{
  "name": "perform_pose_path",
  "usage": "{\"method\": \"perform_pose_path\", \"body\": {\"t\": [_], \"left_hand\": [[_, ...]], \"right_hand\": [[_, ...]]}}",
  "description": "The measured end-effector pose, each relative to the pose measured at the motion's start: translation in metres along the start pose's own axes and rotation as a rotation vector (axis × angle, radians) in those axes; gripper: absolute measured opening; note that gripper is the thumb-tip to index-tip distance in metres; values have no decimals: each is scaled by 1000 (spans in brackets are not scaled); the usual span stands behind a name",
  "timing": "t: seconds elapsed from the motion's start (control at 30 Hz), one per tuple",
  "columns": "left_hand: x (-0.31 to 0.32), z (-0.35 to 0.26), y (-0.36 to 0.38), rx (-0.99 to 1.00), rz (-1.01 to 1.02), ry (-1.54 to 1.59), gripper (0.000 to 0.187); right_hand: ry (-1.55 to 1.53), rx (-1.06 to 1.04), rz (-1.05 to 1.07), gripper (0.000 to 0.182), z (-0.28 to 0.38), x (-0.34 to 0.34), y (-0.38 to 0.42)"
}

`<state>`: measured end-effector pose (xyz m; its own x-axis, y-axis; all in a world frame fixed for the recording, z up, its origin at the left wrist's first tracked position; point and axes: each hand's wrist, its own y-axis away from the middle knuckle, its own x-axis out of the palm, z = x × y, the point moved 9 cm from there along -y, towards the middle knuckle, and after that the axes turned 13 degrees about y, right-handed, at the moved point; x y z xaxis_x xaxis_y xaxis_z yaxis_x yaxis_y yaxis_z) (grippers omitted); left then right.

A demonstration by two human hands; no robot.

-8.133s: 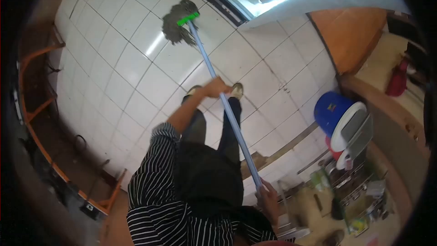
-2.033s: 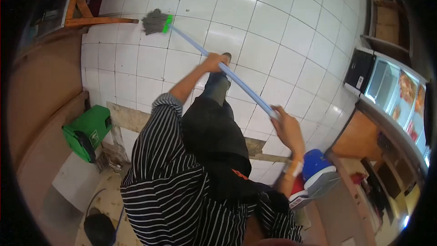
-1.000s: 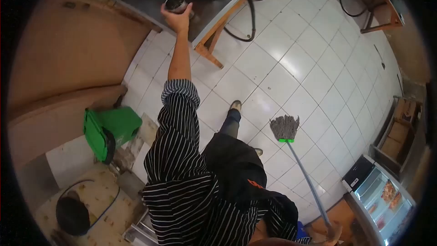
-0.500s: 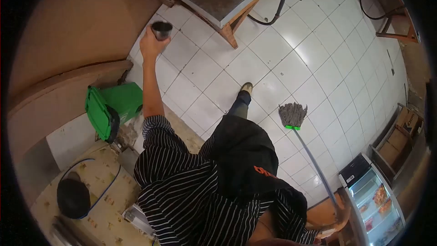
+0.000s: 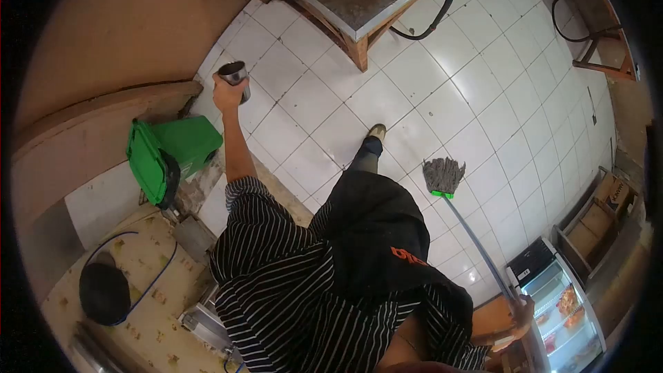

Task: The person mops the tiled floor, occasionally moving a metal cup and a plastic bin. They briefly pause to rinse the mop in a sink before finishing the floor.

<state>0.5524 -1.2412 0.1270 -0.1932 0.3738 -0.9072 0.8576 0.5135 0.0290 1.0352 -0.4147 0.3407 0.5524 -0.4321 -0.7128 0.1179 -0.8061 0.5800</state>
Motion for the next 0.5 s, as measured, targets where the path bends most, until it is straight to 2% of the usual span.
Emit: {"method": "perform_pose_path", "body": {"t": [0.07,0.1,0.17,0.2,0.23,0.3,0.37,0.47,0.5], "left_hand": [[-20,-16,4,32,-165,256,79],[-22,-28,4,31,-162,260,79],[-43,-65,4,208,-251,548,74],[-49,-86,3,199,-211,689,68],[-47,-99,0,201,-213,698,68],[-35,-129,-17,322,-118,1259,66],[-26,-174,-24,431,-63,1348,68],[15,-231,-24,581,-46,1247,70],[23,-250,-15,623,-66,1229,70]], "right_hand": [[31,4,4,37,1,0,3],[-35,36,3,36,-8,4,-1],[-111,66,-8,35,-15,5,-2],[-117,76,-7,39,-17,5,-2],[-121,86,-3,42,-16,4,1],[-71,124,9,41,-1,-5,16],[-22,161,26,39,11,-9,24],[-8,120,-12,36,7,-4,26],[-16,0,-2,35,6,2,22]]}}
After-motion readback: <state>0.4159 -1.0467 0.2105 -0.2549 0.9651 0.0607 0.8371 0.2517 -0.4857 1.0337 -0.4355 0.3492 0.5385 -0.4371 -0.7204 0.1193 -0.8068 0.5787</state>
